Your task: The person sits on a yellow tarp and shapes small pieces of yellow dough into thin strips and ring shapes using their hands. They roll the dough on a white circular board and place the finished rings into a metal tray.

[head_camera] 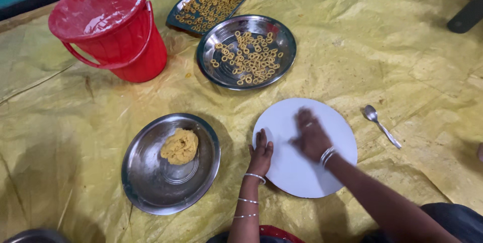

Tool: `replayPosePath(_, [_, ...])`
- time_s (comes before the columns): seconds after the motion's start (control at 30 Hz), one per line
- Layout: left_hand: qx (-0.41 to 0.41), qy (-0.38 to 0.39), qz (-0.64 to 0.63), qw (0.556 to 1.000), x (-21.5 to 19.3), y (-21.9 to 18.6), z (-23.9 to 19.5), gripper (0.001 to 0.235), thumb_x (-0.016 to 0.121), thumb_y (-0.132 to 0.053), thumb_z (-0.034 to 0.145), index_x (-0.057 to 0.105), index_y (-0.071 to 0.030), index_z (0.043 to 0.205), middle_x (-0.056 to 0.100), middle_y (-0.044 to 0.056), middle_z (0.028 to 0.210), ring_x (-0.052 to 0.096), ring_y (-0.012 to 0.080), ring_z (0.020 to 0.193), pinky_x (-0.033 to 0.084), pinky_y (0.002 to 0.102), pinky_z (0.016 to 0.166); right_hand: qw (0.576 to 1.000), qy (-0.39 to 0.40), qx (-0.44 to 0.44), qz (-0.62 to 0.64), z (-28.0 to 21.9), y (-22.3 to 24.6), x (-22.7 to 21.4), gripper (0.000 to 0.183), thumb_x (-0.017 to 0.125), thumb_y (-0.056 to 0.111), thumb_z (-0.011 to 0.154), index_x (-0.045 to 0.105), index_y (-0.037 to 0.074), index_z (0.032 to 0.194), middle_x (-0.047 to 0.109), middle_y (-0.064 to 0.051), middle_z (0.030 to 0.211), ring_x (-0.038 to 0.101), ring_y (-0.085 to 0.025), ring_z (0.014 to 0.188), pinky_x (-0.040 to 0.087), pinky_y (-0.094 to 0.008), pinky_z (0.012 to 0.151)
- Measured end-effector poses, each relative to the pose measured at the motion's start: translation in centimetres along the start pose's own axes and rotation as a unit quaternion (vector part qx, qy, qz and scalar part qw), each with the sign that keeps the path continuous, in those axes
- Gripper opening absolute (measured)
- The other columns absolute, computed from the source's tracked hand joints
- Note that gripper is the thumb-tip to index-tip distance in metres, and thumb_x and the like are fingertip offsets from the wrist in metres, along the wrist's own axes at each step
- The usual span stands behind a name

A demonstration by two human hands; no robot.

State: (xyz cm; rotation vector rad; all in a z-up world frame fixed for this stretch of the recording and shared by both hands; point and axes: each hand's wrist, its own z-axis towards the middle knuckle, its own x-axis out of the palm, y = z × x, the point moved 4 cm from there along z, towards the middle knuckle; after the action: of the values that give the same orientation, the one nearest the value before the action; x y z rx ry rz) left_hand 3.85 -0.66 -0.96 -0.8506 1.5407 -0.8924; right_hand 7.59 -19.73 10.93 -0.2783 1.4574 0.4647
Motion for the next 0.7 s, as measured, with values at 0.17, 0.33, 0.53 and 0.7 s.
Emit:
replayPosePath(0.17, [-0.005,0.002,0.019,1.000,0.3,0.2,0.1,0.074,0.031,-0.051,0.106,0.005,-0.016,0.165,0.010,0.011,0.174,0.000,0.0243,0.161,-0.013,0.053,0.123,0.998,-0.033,0.044,-0.013,-0.1,0.2,0.2,0.102,0.060,0.055,0.088,0.021,-0.014,0.152,0.022,-0.035,0.160,0.018,-0.047,0.152,0.018,-0.052,0.123])
replayPosePath(0.33, [-0.002,-0.004,0.031,1.000,0.0,0.2,0.2,0.074,0.030,-0.052,0.105,0.007,-0.016,0.165,0.012,0.012,0.173,0.002,0.0250,0.161,-0.010,0.053,0.124,0.990,0.101,-0.081,0.062,-3.5,7.8,1.9,0.103,0.066,0.054,0.087,0.022,-0.014,0.149,0.016,-0.036,0.161,0.012,-0.045,0.152,0.013,-0.053,0.121])
replayPosePath(0.53, [0.002,-0.005,0.009,1.000,0.1,0.2,-0.4,0.074,0.032,-0.052,0.107,0.006,-0.015,0.166,0.009,0.014,0.173,0.001,0.0251,0.161,-0.012,0.053,0.125,0.999,-0.040,0.015,0.016,-0.5,-3.2,0.2,0.096,0.059,0.056,0.089,0.026,-0.010,0.151,0.021,-0.032,0.161,0.014,-0.043,0.152,0.014,-0.052,0.121])
replayPosePath(0.7, [-0.015,0.004,0.042,0.999,0.4,-0.5,0.2,0.075,0.033,-0.050,0.105,0.005,-0.014,0.165,0.011,0.012,0.173,-0.001,0.0239,0.161,-0.012,0.053,0.123,0.998,-0.056,0.000,0.027,-0.4,-2.4,1.2,0.097,0.057,0.057,0.089,0.027,-0.013,0.149,0.024,-0.033,0.159,0.015,-0.045,0.152,0.016,-0.052,0.123])
